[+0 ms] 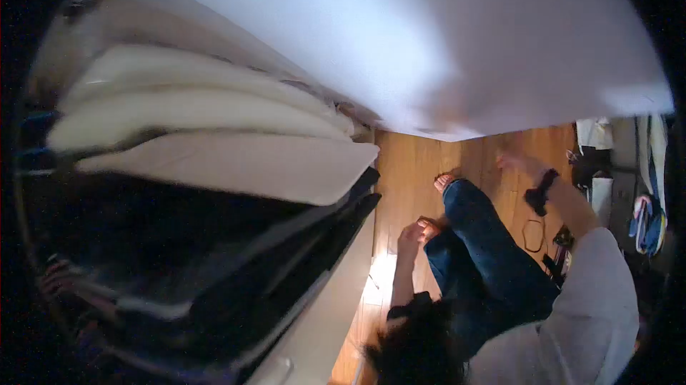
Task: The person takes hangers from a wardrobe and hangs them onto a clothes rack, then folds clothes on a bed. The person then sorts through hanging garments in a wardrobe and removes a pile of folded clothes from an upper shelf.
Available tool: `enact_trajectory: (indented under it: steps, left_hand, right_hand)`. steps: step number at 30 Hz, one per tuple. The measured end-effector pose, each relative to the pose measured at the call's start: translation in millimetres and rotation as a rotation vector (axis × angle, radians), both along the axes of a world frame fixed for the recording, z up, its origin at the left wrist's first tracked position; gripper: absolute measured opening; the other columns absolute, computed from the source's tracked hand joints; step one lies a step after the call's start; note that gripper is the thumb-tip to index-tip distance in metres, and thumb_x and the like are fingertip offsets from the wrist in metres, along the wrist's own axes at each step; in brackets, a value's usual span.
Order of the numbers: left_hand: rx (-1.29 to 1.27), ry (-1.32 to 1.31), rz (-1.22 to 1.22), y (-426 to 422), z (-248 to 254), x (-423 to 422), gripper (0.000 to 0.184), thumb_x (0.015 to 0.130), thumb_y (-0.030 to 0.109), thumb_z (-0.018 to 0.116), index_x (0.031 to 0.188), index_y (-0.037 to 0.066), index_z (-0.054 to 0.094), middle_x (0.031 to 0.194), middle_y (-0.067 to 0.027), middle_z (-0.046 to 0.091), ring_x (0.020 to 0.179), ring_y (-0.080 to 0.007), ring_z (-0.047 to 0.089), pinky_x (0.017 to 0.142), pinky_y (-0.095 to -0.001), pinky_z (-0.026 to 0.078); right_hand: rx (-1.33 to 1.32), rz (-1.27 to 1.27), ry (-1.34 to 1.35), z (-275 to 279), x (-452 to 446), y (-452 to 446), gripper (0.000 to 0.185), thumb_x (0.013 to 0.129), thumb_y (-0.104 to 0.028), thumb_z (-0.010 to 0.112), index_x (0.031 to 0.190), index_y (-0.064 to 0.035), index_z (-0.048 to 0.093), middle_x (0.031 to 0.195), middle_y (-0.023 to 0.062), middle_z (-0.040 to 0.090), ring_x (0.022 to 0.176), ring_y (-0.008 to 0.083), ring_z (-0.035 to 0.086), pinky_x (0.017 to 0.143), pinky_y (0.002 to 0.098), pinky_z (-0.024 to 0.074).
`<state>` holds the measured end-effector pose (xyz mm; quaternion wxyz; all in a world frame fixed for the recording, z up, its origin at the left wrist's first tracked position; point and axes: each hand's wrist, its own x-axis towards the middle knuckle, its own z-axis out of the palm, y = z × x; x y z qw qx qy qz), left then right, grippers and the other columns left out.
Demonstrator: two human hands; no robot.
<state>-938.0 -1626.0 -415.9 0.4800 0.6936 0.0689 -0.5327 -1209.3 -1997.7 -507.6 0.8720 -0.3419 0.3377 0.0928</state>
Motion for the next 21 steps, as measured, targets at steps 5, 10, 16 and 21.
enact_trajectory:
  steps: [5, 10, 16, 21]
  left_hand:
    - [0.075, -0.033, -0.049, -1, 89, -116, 0.030, 0.086, 0.029, 0.054, 0.106, 0.007, 0.052, 0.092, -0.0065, 0.061, 0.081, -0.0140, 0.059, 0.068, -0.0260, 0.044]
    - [0.039, -0.042, -0.032, 99, 49, 23, 0.024, 0.085, 0.023, 0.053, 0.102, 0.005, 0.054, 0.084, -0.0060, 0.061, 0.071, -0.0135, 0.059, 0.057, -0.0239, 0.043]
    - [-0.081, -0.083, 0.085, 148, 121, -49, 0.021, 0.085, 0.022, 0.051, 0.098, 0.006, 0.055, 0.081, -0.0066, 0.062, 0.067, -0.0125, 0.059, 0.053, -0.0236, 0.044]
    - [0.069, -0.027, 0.161, 206, 139, -73, 0.027, 0.085, 0.026, 0.053, 0.102, 0.006, 0.054, 0.087, -0.0080, 0.063, 0.072, -0.0151, 0.060, 0.058, -0.0277, 0.046]
  right_hand:
    - [-0.541, -0.577, -0.011, 318, -1, -69, 0.032, 0.087, -0.024, 0.054, 0.111, -0.0037, 0.050, 0.103, 0.0080, 0.056, 0.099, 0.0194, 0.055, 0.080, 0.0326, 0.0475]
    - [-0.930, -0.397, -0.267, 382, 161, 15, 0.039, 0.090, -0.035, 0.042, 0.115, -0.0077, 0.052, 0.109, 0.0018, 0.055, 0.095, 0.0133, 0.052, 0.082, 0.0290, 0.0416]
    - [-0.758, -0.127, -0.299, 459, 86, 65, 0.035, 0.084, -0.024, 0.056, 0.116, -0.0086, 0.052, 0.104, -0.0002, 0.058, 0.093, 0.0121, 0.054, 0.078, 0.0283, 0.0459]
    - [-1.145, 0.354, -0.629, 457, 113, 155, 0.028, 0.081, -0.021, 0.062, 0.103, -0.0037, 0.057, 0.092, 0.0104, 0.063, 0.086, 0.0188, 0.059, 0.075, 0.0315, 0.0479]
